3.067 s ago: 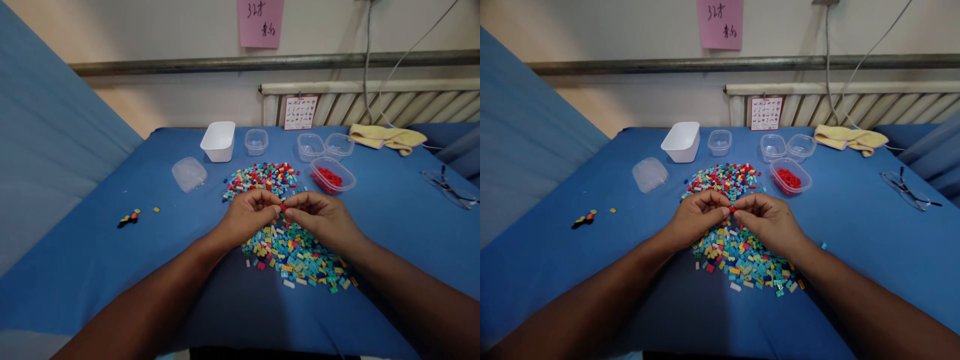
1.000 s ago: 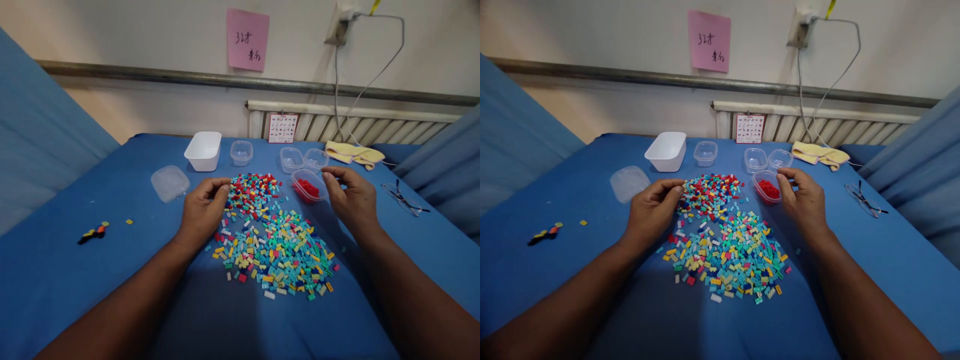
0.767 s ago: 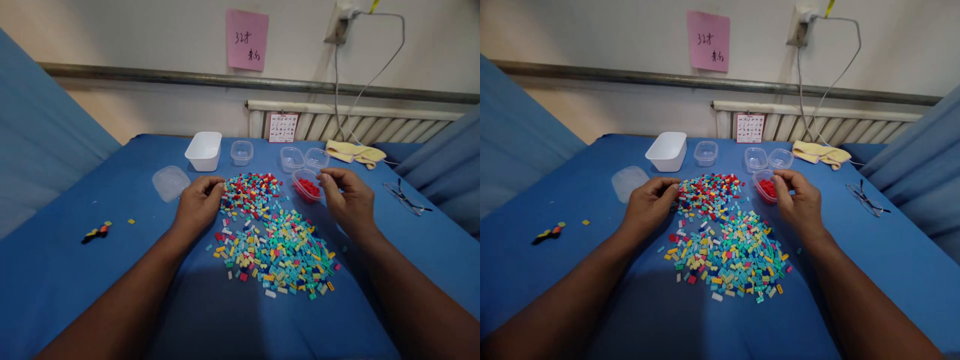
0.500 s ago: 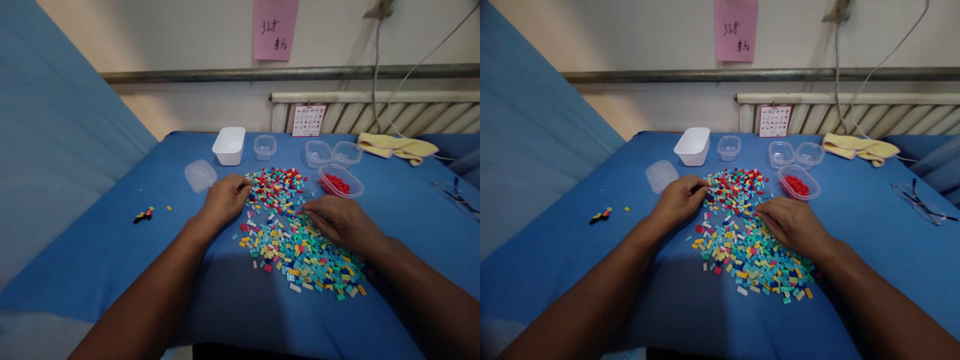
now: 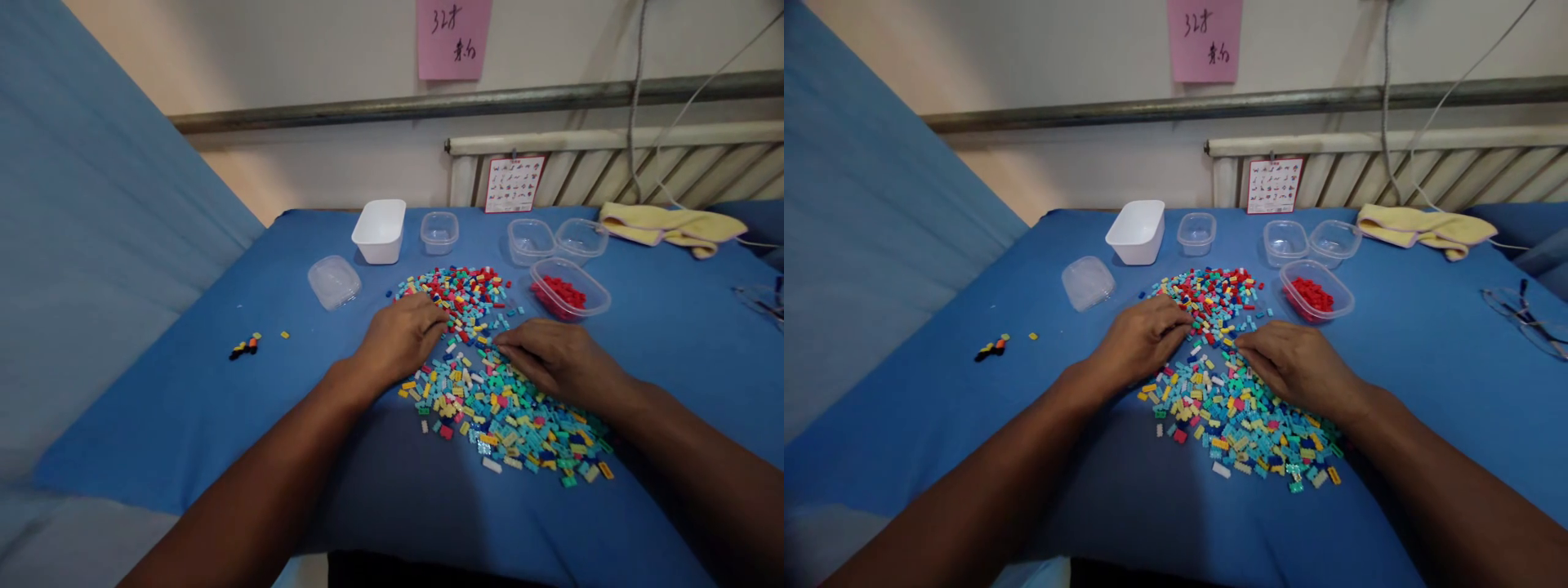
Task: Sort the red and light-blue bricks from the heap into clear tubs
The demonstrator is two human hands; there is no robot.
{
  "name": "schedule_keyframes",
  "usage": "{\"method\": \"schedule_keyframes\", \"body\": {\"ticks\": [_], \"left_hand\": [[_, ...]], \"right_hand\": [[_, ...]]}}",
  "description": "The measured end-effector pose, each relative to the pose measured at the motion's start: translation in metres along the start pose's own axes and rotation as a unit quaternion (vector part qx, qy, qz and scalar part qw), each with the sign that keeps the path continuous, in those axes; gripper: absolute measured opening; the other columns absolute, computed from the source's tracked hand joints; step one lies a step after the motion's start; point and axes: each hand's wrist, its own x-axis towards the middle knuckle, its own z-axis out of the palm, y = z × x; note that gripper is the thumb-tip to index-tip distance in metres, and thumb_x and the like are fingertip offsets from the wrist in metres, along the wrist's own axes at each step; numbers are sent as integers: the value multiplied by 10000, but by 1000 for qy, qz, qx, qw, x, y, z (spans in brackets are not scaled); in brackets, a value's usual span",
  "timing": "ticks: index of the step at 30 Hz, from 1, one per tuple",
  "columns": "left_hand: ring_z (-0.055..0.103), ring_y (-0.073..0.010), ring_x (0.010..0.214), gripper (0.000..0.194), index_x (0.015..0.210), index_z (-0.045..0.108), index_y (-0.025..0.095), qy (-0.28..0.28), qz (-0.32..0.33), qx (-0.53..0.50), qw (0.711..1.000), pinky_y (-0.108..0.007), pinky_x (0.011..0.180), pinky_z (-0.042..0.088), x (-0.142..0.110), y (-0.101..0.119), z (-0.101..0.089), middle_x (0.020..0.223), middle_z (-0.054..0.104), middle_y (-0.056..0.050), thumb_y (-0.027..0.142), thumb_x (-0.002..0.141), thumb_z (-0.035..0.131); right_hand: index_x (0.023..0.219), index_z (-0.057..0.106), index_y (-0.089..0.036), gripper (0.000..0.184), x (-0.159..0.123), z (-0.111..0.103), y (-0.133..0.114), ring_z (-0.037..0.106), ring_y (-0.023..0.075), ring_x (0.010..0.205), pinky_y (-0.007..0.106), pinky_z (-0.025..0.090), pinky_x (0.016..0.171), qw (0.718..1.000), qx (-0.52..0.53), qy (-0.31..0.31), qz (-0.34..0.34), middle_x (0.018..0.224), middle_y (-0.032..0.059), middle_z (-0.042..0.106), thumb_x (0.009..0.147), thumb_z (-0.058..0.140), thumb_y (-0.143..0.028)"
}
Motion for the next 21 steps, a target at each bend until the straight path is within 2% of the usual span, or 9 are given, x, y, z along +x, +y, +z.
{"method": "schedule_keyframes", "body": {"ticks": [4,9,15,18,21], "left_hand": [[672,-260,1022,286,1116,826,198,-35,38,55,997,-398,895,535,3,8,15,1050,738,-116,271,1115,550],[664,-297,1056,324,1246,814,172,-51,33,93,994,-462,960,535,10,9,13,1113,722,-141,265,1091,546],[659,-293,1054,208,1073,786,183,-74,27,81,994,-467,963,530,9,13,6,1089,722,-120,275,1034,604],[669,-305,1071,171,1063,744,172,-53,23,73,996,-484,965,531,6,14,4,1110,735,-127,250,1016,599],[690,-274,1063,149,1097,714,181,2,16,1,1000,-455,969,539,5,19,5,1113,763,-106,213,1012,596]], "right_hand": [[1190,800,-256,216,2,1,-1,775,240,870,393,601,771,1000,-2,2,6,984,69,837,1111,620,-347],[1184,804,-235,220,4,1,-2,767,231,863,384,595,770,1000,1,5,1,975,67,832,1111,624,-340],[1179,807,-240,217,5,2,-2,766,230,872,380,587,777,1000,9,7,4,977,66,830,1112,628,-345],[1179,802,-229,208,5,2,-1,765,229,872,381,590,784,1000,3,12,-3,986,69,832,1109,633,-328],[1178,794,-224,196,6,2,-3,760,225,866,377,588,782,1000,5,19,2,978,67,827,1109,637,-318]]}}
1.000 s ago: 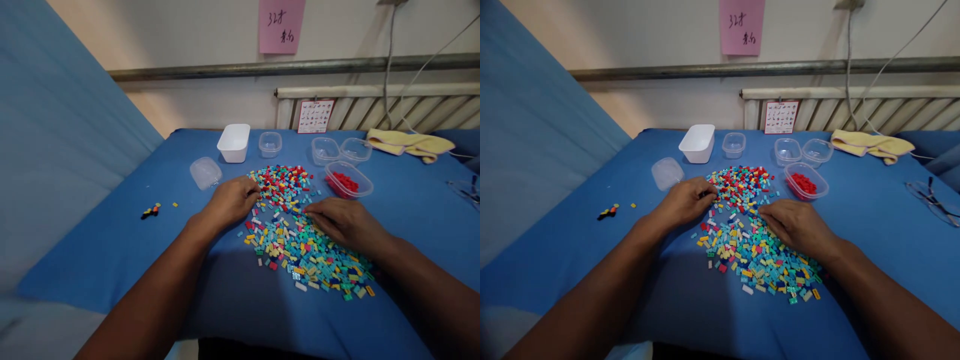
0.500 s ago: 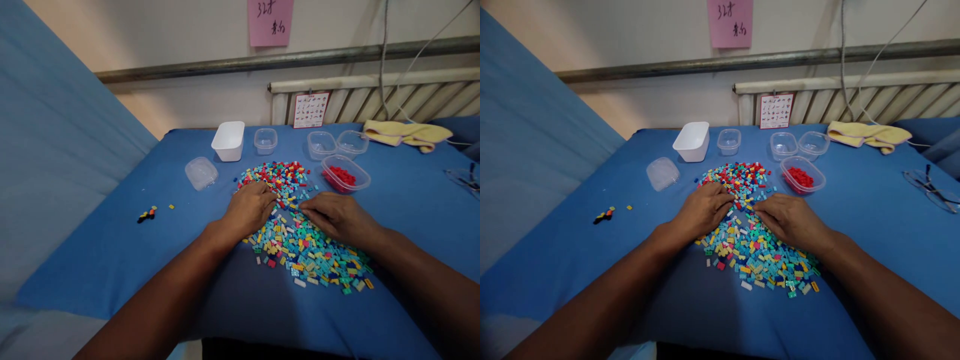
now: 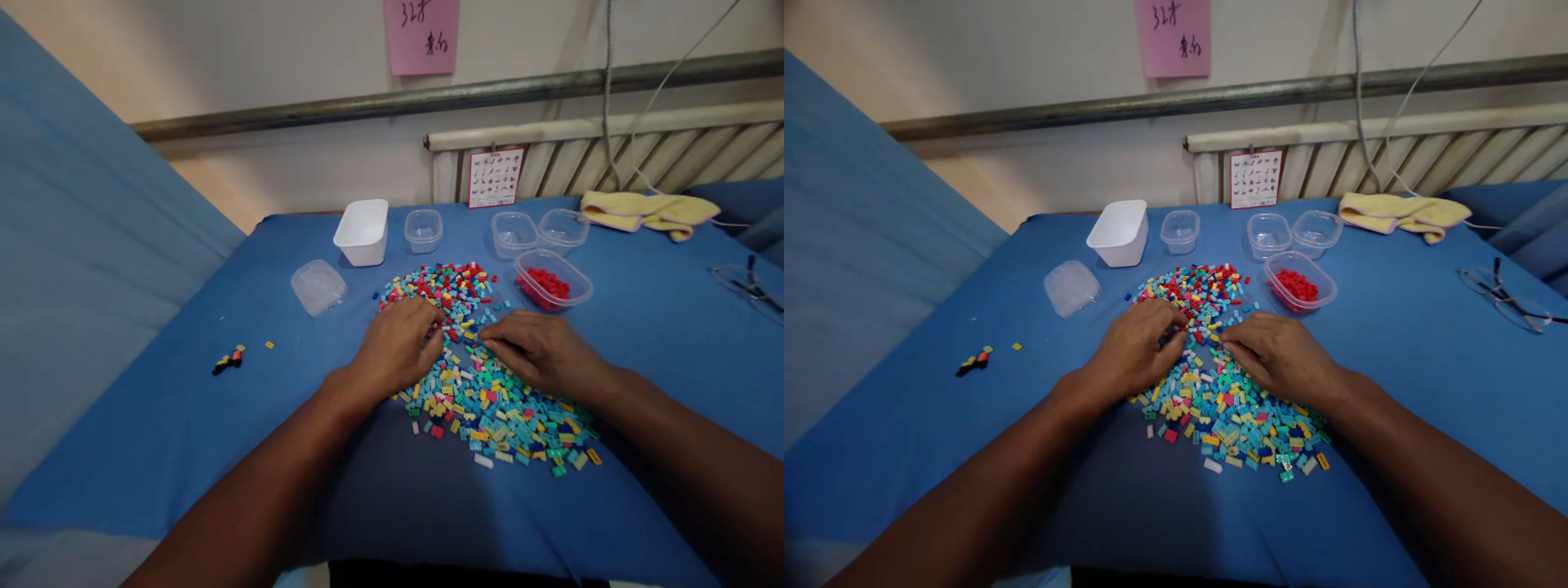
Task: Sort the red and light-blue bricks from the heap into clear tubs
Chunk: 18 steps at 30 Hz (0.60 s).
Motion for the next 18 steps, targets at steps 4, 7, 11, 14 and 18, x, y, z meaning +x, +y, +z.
{"method": "schedule_keyframes", "body": {"ticks": [4,7,11,14,18], "left_hand": [[669,-161,842,130,1098,721,197,29,-52,-215,975,-305,774,544,1,15,7,952,739,-23,200,993,644],[623,-125,748,115,1096,715,191,37,-73,-292,953,-252,671,507,2,24,16,863,689,9,218,987,689],[671,-131,825,200,1173,669,195,72,-33,-264,961,-269,743,548,1,26,24,979,735,-15,187,980,720],[713,-157,916,293,1288,638,202,91,11,-224,970,-307,825,576,-1,25,26,1080,761,-45,179,1007,714],[730,-205,990,305,1337,637,190,75,44,-153,984,-359,884,587,-2,22,23,1109,763,-76,243,1046,708]], "right_hand": [[1257,767,-238,208,3,4,-13,779,213,916,358,604,813,995,85,28,38,1064,67,832,1087,689,-328],[1316,737,-267,245,4,12,-22,799,204,989,343,630,865,975,197,40,96,1150,50,832,1084,703,-340],[1239,748,-272,194,6,22,-26,802,192,938,328,641,824,941,296,65,152,1091,31,838,1064,731,-354],[1189,759,-261,172,8,23,-26,785,185,911,322,626,801,926,331,64,169,1066,31,832,1049,742,-360],[1067,771,-234,134,10,19,-24,714,161,825,301,562,739,925,323,60,193,952,20,790,1043,732,-359]]}}
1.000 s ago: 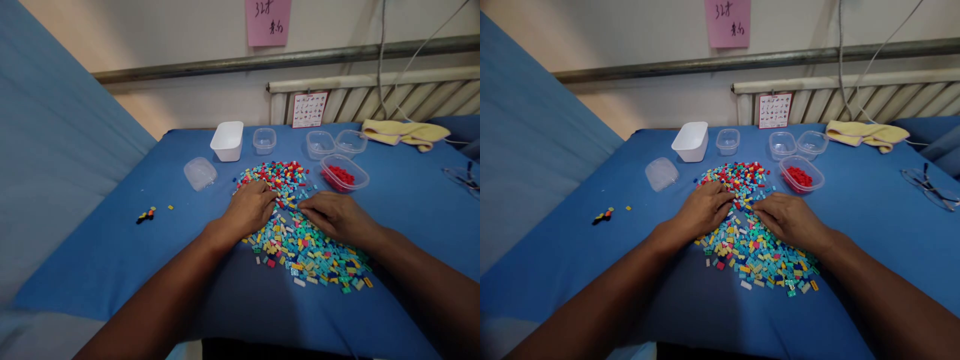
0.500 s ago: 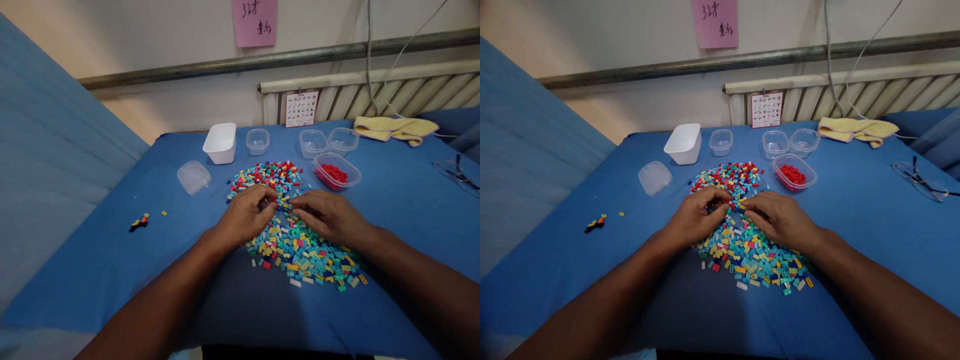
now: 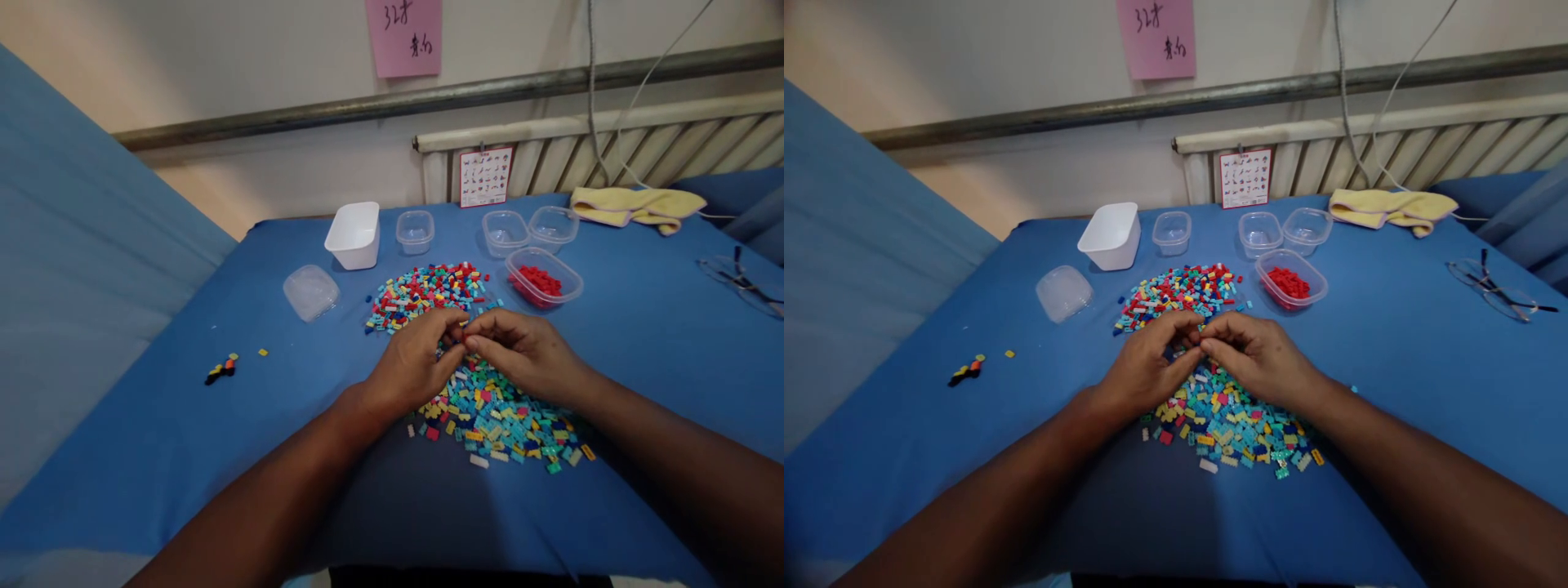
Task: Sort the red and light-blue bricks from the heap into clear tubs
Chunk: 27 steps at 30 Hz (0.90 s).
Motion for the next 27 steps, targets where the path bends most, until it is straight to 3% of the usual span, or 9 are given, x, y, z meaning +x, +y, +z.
{"method": "schedule_keyframes", "body": {"ticks": [3,9,18,27], "left_hand": [[714,-264,1108,278,1315,696,175,-36,4,96,995,-426,958,578,1,-7,-6,1173,756,-110,314,1074,686],[681,-311,1086,279,1211,803,170,-117,-58,226,965,-474,946,555,8,-12,-12,1118,734,-132,365,1071,659],[689,-287,1074,118,1048,793,190,-154,-92,175,968,-443,966,544,19,-2,-16,1052,726,-91,216,957,723],[673,-267,1009,53,976,740,204,-157,-104,167,968,-423,909,518,14,-9,-23,1021,725,-71,249,976,713]], "right_hand": [[1015,766,-218,179,2,-2,1,629,140,709,280,486,636,999,14,35,39,828,6,732,1031,739,-394],[1059,749,-211,239,4,-2,5,628,149,688,274,439,578,990,67,49,111,883,48,789,1001,756,-442],[1033,745,-221,185,4,-1,5,599,131,678,274,439,586,993,64,39,96,837,2,722,970,771,-394],[971,773,-215,197,5,-2,10,566,128,666,284,421,586,997,40,31,62,801,-3,703,941,822,-403]]}}
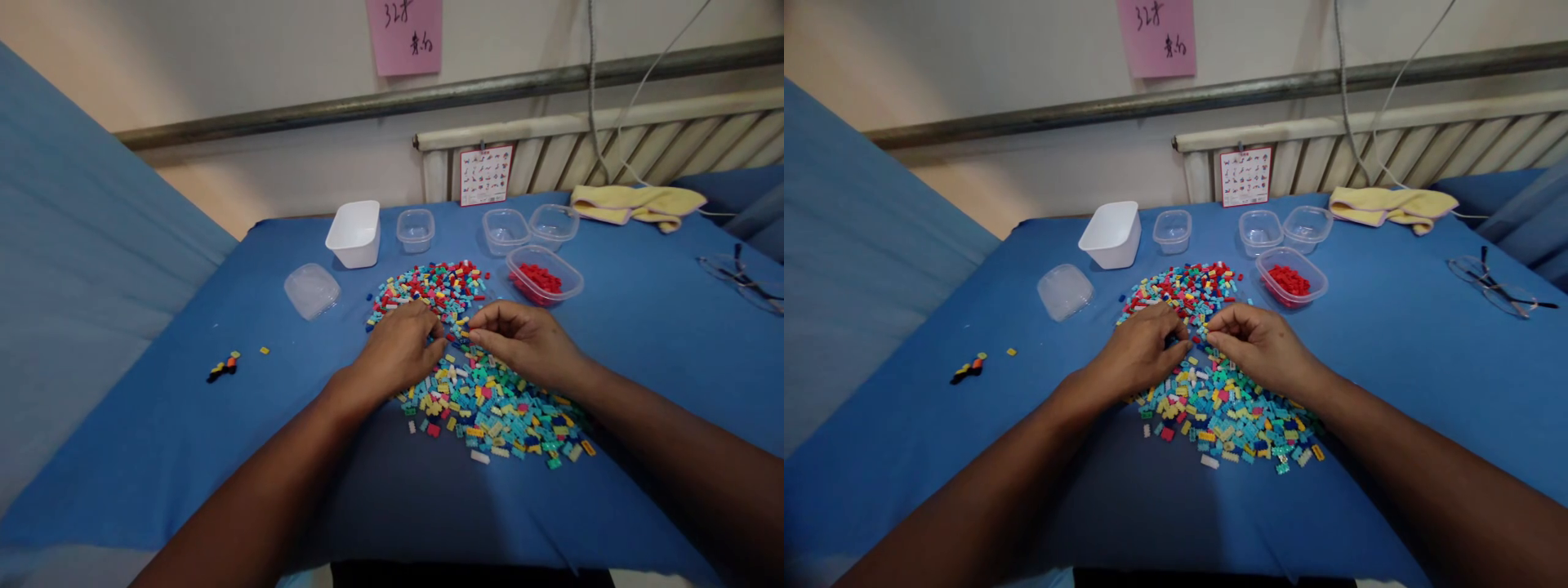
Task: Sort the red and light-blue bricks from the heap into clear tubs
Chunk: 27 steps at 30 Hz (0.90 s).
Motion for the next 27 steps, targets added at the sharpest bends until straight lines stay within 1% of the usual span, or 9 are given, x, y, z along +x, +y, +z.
{"method": "schedule_keyframes", "body": {"ticks": [3,6,9,11,13,17,19,23,27], "left_hand": [[661,-247,970,102,969,708,197,21,-9,-19,1000,-402,872,499,-3,-4,-2,1011,727,-67,277,1024,676],[658,-203,914,159,1030,693,199,71,-24,-116,990,-362,831,490,-5,-2,-3,1002,740,-41,333,1086,629],[655,-162,865,156,1056,713,195,99,-21,-245,964,-318,798,496,-6,4,0,963,738,-16,337,1081,654],[651,-150,858,131,1058,726,184,101,-15,-311,945,-296,783,502,-6,6,5,947,726,-15,311,1045,697],[631,-139,812,139,1077,731,174,93,-20,-353,931,-278,737,494,-6,7,11,911,703,-8,296,1011,723],[573,-114,715,156,1085,747,165,74,-30,-374,924,-257,668,463,-6,7,17,844,676,8,286,987,731],[584,-116,733,140,1067,757,165,72,-25,-374,924,-260,690,476,-6,9,16,860,696,-2,272,983,727],[630,-132,804,104,1027,762,167,78,-22,-372,925,-277,752,511,-7,15,14,920,734,-29,242,961,733],[651,-141,834,121,1019,775,168,79,-38,-398,913,-285,767,525,-7,16,17,933,741,-38,252,932,772]], "right_hand": [[966,786,-217,198,-1,-1,-4,546,125,665,283,404,586,1000,-25,-10,-13,782,-6,696,973,799,-415],[984,802,-226,219,-1,-2,-8,541,127,672,283,402,589,999,-42,-12,-18,790,-4,704,996,784,-444],[1012,817,-233,220,-2,-2,-9,557,133,681,283,406,585,999,-41,-9,-17,812,3,725,994,787,-451],[1042,825,-235,216,-2,-2,-9,565,137,672,285,413,578,999,-34,-8,-14,814,6,734,989,785,-440],[1070,828,-234,220,-2,-3,-9,576,138,664,285,429,578,1000,-25,-7,-9,818,9,744,983,782,-431],[1102,820,-231,226,-2,-2,-7,651,144,708,282,496,624,1000,3,-10,-8,882,23,785,954,809,-401],[1099,814,-230,230,-2,-1,-6,681,147,727,280,518,640,1000,16,-10,-7,904,26,798,932,832,-386],[1030,820,-230,197,-2,-1,-5,669,144,711,280,514,640,1000,-5,-9,-11,843,13,782,932,842,-399],[1001,827,-238,193,-3,-2,-7,672,155,739,289,522,659,1000,-14,-10,-16,853,18,792,951,828,-424]]}}
